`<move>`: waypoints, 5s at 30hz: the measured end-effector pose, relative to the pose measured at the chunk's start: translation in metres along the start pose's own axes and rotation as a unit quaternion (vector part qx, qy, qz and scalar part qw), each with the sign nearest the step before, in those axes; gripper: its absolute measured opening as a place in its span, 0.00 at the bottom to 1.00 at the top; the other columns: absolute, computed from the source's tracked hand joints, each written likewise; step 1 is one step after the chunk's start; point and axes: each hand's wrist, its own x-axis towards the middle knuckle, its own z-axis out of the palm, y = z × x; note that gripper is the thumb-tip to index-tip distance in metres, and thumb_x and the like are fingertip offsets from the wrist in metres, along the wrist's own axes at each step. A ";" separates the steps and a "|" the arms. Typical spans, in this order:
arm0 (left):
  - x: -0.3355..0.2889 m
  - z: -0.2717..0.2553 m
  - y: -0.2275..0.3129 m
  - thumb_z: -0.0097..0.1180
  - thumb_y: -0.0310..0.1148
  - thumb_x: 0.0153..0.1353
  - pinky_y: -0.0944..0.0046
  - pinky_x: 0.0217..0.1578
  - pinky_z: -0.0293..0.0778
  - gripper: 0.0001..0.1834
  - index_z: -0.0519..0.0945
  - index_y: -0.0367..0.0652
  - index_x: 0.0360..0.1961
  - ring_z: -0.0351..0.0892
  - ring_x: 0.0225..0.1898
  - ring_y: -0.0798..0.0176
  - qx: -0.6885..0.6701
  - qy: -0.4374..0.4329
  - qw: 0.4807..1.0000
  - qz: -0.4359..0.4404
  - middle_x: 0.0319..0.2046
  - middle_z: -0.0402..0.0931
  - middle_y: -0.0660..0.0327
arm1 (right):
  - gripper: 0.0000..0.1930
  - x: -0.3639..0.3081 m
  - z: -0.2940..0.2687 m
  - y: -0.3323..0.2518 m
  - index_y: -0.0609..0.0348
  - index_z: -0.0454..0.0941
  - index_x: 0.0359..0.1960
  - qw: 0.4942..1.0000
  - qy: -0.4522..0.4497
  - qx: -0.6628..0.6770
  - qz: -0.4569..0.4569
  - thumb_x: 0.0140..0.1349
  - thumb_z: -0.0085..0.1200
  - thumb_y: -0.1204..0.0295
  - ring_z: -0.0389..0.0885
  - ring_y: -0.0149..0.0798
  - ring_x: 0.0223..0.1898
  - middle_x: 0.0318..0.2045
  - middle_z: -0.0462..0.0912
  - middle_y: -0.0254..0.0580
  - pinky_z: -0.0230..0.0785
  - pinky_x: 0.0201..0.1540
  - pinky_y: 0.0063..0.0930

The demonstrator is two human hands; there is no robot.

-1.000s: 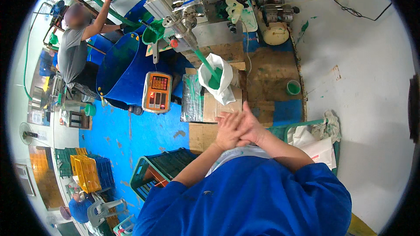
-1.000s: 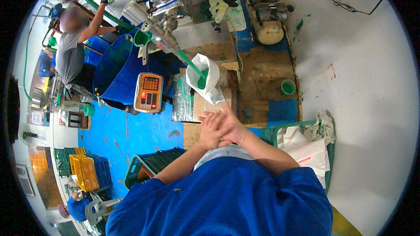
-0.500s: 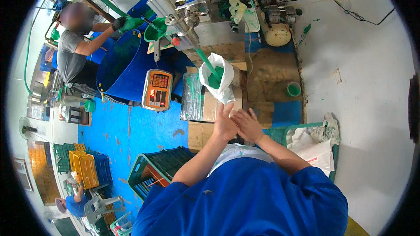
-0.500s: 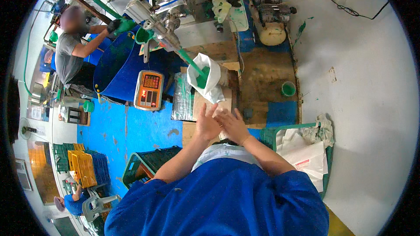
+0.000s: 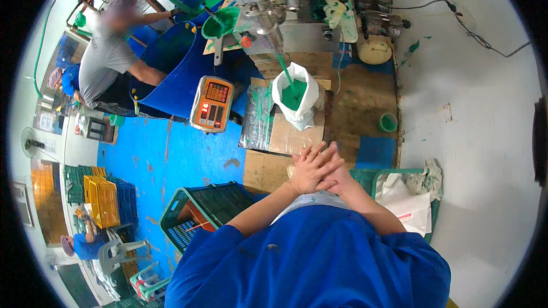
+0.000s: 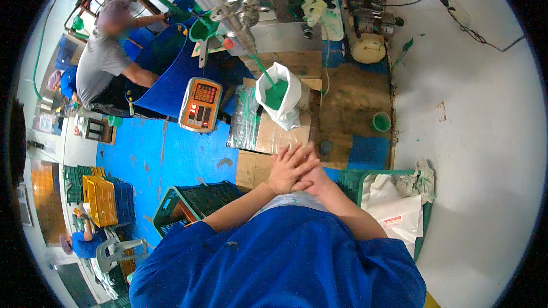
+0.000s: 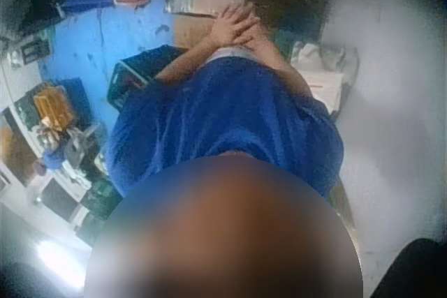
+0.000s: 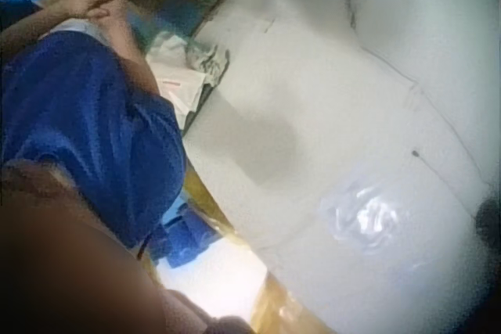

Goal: The person scoops green powder from a large blue drum into a white bag using a green scoop, places the bag on a digital scale, and then moves the filled bag into a green crate. The person repeats this process multiple times.

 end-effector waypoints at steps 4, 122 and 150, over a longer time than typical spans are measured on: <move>-0.063 -0.002 -0.043 0.53 0.53 0.53 0.42 0.57 0.54 0.35 0.60 0.60 0.62 0.51 0.64 0.47 0.054 -0.051 0.987 -0.141 0.63 0.50 0.51 | 0.43 -0.007 0.025 -0.037 0.61 0.52 0.63 0.996 0.042 0.016 0.071 0.58 0.33 0.36 0.64 0.48 0.59 0.61 0.59 0.52 0.59 0.58 0.40; -0.555 -0.167 -0.048 0.51 0.33 0.51 0.49 0.37 0.71 0.18 0.70 0.44 0.45 0.76 0.37 0.42 0.188 0.302 0.506 -0.786 0.37 0.76 0.48 | 0.11 0.173 0.004 0.207 0.57 0.68 0.36 0.717 0.368 -0.556 -0.205 0.55 0.55 0.68 0.74 0.38 0.31 0.25 0.74 0.41 0.66 0.34 0.36; 0.004 0.007 -0.106 0.47 0.50 0.62 0.53 0.43 0.74 0.29 0.69 0.34 0.52 0.75 0.44 0.54 -0.556 0.198 0.513 -0.624 0.45 0.74 0.51 | 0.19 0.115 -0.011 0.008 0.67 0.72 0.31 0.786 0.410 -0.438 -0.151 0.64 0.43 0.58 0.75 0.50 0.34 0.30 0.77 0.58 0.66 0.38 0.39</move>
